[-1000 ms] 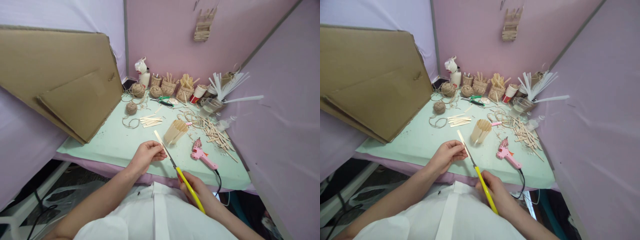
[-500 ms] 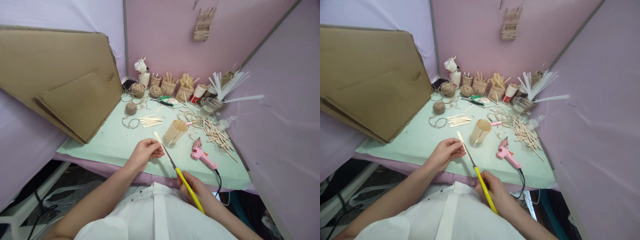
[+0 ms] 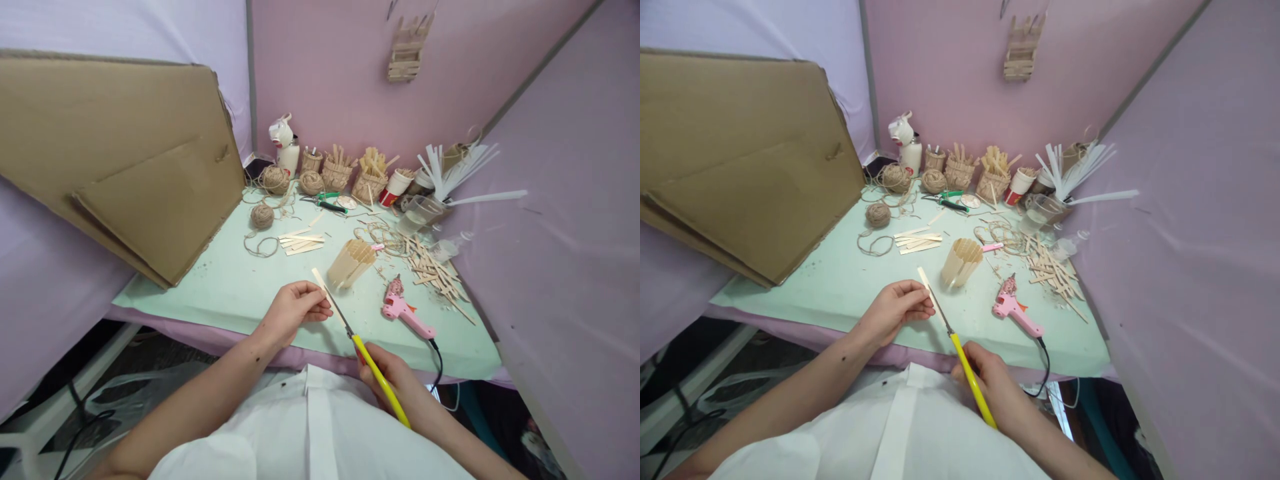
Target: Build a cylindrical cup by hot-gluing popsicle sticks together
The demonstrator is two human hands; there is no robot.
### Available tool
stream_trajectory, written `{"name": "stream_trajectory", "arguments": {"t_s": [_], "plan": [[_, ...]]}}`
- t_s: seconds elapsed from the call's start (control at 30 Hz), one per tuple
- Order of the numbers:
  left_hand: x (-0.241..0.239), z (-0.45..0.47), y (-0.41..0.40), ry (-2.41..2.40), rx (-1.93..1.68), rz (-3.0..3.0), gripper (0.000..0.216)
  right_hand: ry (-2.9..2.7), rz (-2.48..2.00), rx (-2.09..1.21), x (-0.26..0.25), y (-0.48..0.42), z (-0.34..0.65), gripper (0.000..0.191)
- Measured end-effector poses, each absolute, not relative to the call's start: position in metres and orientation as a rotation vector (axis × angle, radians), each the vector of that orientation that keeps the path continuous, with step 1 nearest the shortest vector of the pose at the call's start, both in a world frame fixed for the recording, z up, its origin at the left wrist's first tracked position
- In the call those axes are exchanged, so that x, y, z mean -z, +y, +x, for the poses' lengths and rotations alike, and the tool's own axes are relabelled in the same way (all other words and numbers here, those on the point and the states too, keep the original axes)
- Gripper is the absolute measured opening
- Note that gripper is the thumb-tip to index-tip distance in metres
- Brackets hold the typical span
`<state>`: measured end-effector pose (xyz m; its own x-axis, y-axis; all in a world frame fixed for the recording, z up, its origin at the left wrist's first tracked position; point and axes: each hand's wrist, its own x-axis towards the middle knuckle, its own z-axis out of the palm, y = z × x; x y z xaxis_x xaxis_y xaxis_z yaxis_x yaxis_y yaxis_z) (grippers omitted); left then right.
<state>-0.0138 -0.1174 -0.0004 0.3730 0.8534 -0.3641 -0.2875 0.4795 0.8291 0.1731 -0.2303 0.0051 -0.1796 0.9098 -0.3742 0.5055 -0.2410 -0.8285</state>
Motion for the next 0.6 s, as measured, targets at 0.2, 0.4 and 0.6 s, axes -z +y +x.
{"name": "stream_trajectory", "arguments": {"t_s": [0.2, 0.4, 0.6], "plan": [[0.000, -0.017, -0.111, 0.931, -0.865, 0.735, 0.022, -1.569, -1.717, -1.450, -0.012, -0.230, 0.169, 0.044], [0.000, -0.017, -0.115, 0.920, -0.849, 0.776, 0.020, -1.612, -1.770, -1.435, -0.019, -0.227, 0.166, 0.042], [0.000, -0.014, -0.118, 0.913, -0.806, 0.775, 0.021, -1.624, -1.769, -1.414, -0.020, -0.226, 0.166, 0.036]]}}
